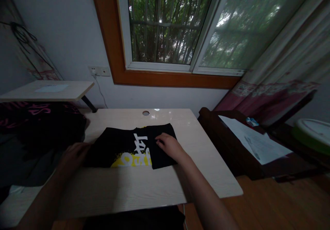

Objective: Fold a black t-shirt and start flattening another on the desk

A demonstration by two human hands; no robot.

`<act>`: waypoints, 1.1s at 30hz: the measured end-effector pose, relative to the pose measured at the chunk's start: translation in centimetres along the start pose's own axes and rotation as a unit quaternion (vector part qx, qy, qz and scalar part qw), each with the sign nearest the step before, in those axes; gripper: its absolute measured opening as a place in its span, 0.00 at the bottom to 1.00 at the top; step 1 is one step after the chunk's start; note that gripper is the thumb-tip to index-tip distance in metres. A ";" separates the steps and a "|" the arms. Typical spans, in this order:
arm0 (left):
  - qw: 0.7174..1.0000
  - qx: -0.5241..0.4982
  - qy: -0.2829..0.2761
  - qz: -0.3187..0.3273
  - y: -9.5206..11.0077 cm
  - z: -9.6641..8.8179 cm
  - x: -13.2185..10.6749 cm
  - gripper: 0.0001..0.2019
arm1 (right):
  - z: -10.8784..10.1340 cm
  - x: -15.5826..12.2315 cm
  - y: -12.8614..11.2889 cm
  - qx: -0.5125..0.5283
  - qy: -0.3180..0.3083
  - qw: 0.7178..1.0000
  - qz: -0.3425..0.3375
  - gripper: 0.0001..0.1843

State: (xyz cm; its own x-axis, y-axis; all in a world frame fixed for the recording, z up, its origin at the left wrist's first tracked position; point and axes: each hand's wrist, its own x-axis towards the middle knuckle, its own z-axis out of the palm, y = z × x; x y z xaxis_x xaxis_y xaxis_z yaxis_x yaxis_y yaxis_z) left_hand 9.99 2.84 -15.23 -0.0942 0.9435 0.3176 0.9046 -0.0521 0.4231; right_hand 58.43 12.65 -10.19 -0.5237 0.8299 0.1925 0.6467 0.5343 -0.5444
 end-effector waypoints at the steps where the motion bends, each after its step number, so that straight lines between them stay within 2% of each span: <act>1: 1.000 0.000 0.000 0.002 0.0 0.0 0.0 0.19 | 0.2 0.7 0.3 -0.003 0.017 1.000 -0.015 0.13; 5: 1.000 -0.006 0.002 0.008 -0.1 0.0 0.0 0.18 | 0.7 4.4 2.2 -0.042 0.053 0.996 -0.057 0.17; 9: 1.000 -0.018 -0.001 0.010 -0.6 0.3 0.1 0.18 | 1.3 7.9 4.1 -0.026 0.030 0.997 -0.062 0.21; 11: 1.000 -0.022 -0.004 0.010 -0.9 0.4 0.0 0.18 | 1.7 9.0 4.7 -0.007 0.018 0.998 -0.062 0.18; 15: 1.000 -0.024 -0.006 0.002 -1.1 0.6 -0.1 0.18 | 2.1 10.2 5.4 0.014 0.019 0.998 -0.058 0.05; 22: 1.000 -0.019 -0.008 0.000 -0.7 0.3 0.0 0.18 | 1.8 10.8 5.2 0.046 0.114 0.992 -0.007 0.05; 26: 1.000 -0.011 -0.011 -0.007 -0.9 0.4 0.0 0.18 | 1.7 10.5 5.0 -0.011 0.102 0.995 -0.004 0.05; 28: 1.000 -0.006 -0.011 -0.006 -1.0 0.5 0.0 0.18 | 1.6 9.9 4.9 -0.038 0.104 0.994 -0.009 0.13; 31: 1.000 -0.005 -0.011 -0.001 -1.1 0.5 -0.1 0.18 | 1.2 8.3 4.5 -0.071 0.146 0.987 -0.015 0.27; 33: 1.000 -0.008 -0.015 -0.001 -1.1 0.5 0.0 0.18 | 0.9 7.0 3.8 -0.092 0.161 0.982 -0.024 0.25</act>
State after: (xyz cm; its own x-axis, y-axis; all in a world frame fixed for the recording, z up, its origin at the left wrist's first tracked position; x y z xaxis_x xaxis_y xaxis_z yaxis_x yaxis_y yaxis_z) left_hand 9.20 3.01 -16.09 -0.0828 0.9530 0.2916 0.8980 -0.0555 0.4364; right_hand 56.71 20.34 -11.69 -0.3728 0.7952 0.4781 0.7300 0.5694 -0.3779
